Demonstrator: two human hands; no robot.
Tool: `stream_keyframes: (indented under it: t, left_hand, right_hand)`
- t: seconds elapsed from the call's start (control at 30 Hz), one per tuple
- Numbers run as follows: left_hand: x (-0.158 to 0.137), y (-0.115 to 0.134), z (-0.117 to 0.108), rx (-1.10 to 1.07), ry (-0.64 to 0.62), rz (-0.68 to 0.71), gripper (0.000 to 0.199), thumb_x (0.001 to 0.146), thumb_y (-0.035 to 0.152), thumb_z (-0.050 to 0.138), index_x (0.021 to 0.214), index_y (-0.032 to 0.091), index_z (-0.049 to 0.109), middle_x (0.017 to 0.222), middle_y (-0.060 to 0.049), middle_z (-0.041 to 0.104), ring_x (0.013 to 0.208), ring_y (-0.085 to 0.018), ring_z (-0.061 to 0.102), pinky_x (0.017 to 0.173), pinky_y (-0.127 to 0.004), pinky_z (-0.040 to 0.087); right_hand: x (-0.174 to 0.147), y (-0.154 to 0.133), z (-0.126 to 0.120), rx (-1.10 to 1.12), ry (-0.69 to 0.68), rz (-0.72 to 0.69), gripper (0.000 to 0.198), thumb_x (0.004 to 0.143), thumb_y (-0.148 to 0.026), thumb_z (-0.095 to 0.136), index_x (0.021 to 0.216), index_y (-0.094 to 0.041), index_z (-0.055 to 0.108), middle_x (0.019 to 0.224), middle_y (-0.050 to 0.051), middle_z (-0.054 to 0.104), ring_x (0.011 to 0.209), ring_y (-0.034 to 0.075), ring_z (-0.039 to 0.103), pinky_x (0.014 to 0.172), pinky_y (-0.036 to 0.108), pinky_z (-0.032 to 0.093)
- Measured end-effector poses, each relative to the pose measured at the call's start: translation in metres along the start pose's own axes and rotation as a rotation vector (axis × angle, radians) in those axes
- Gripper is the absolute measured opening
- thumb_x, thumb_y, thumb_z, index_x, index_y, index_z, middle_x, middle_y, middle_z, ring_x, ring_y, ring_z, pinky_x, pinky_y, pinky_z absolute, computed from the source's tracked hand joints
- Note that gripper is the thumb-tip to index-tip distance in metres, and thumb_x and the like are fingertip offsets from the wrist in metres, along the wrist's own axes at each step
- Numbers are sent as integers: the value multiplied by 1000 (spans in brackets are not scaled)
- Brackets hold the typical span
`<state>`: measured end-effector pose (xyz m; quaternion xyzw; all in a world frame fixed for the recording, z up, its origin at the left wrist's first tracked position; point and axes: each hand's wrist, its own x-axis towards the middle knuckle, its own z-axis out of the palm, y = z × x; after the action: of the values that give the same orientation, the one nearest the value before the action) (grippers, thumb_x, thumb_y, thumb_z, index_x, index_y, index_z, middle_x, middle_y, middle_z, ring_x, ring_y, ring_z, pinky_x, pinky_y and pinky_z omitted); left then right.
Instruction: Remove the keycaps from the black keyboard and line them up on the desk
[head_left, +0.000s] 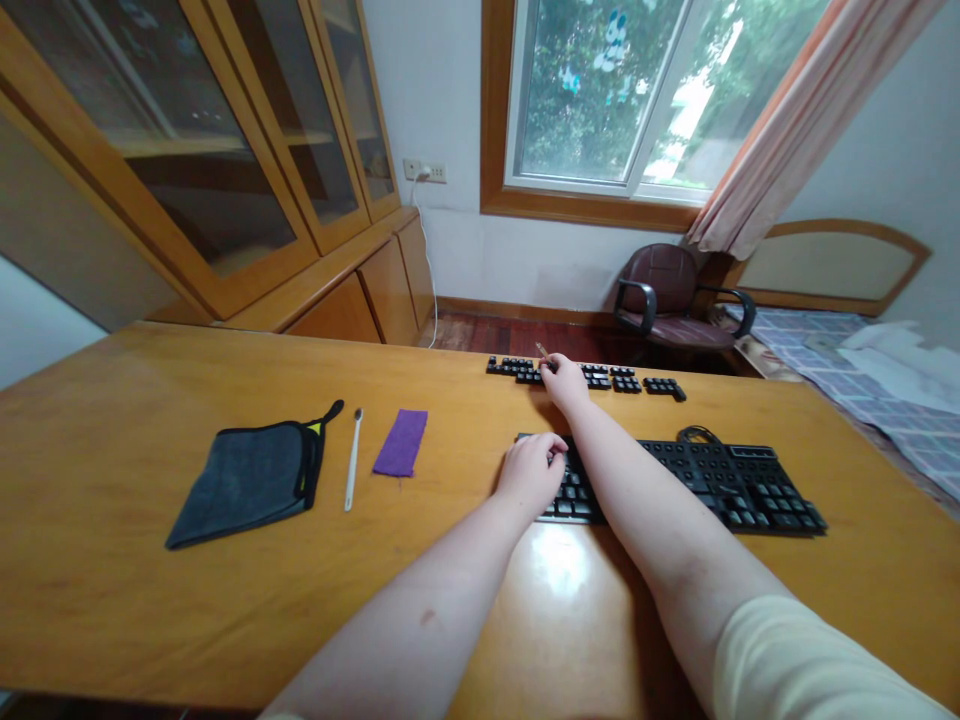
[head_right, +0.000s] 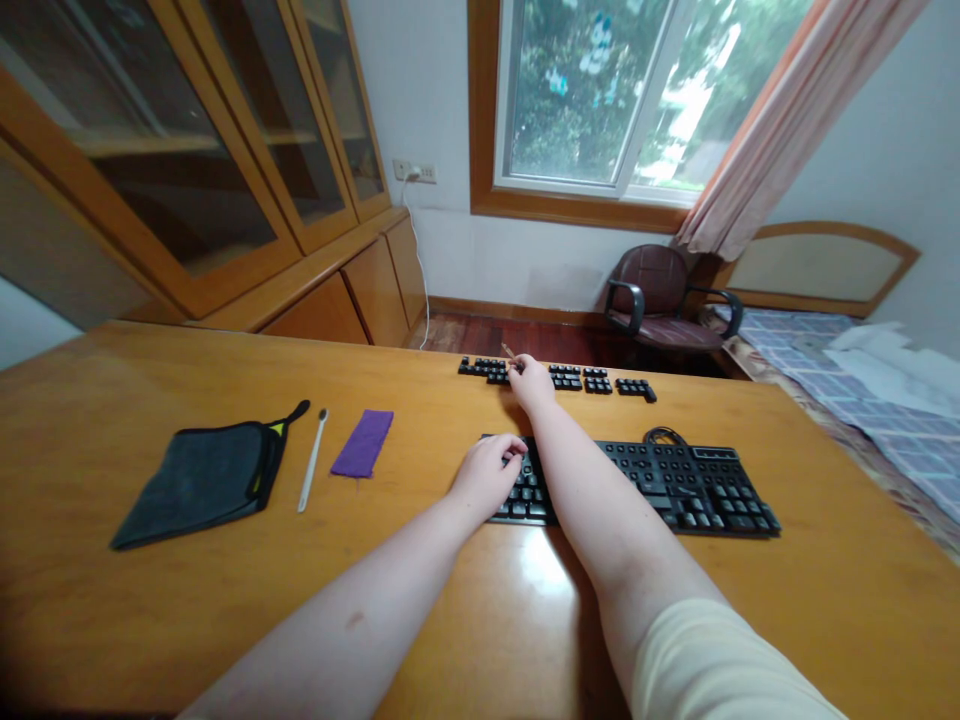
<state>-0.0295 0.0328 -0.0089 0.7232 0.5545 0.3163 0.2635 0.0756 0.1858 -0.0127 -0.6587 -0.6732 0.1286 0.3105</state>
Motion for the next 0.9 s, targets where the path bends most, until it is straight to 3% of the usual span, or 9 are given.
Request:
stream_keyframes:
  t: [0.2,0.37,0.47,0.57,0.67,0.77,0.9]
  left_hand:
    - [0,-2,2,-9,9,8,20,77,14,51,90,23,64,88,-1,68,86,-19,58,80,-30,46]
    - [0,-3,3,-38,5,10,21,76,12,51,89,23,65,87,-1,67,86,-18,58,80,-29,46]
    - [1,-5,3,-58,7,4,21,76,12,51,89,22,64,86,-1,67,84,-17,59,80,-30,47]
    - [2,-7,4,-111,20,-16,23,76,9,48,89,21,64,90,-2,67,86,-17,59,83,-30,47]
    - [2,-9,4,-180,33,-46,27,75,6,44,90,20,63,95,-3,67,94,-17,58,88,-30,46]
    - [1,-10,2,-256,54,-53,31,74,5,41,92,19,62,96,-3,66,95,-16,58,88,-29,46]
    - [1,-11,2,-351,91,-37,31,74,4,38,90,18,60,94,-3,65,92,-15,59,87,-28,47]
  right_hand:
    - [-4,-2,-8,333,83,-113,42,85,-50,37,81,-17,62,66,2,59,64,16,54,63,25,41]
    - [-8,-17,-38,658,226,-50,56,87,-60,20,81,-18,56,66,3,54,56,12,50,53,22,39]
    - [-29,-20,-59,753,138,-39,65,87,-63,7,70,-20,52,55,1,48,46,11,44,45,22,33]
    - [-64,-10,-72,650,-33,-73,61,88,-63,16,60,-21,49,43,-3,38,38,11,37,41,23,29]
    - [-94,9,-78,380,-174,-175,47,87,-55,35,64,-20,55,46,-2,46,46,13,47,50,24,36]
    - [-108,22,-81,212,-199,-227,37,88,-44,41,66,-19,58,52,-1,54,54,14,53,59,25,39]
    - [-109,24,-78,175,-249,-230,33,88,-39,42,66,-19,57,58,0,59,59,14,56,62,24,39]
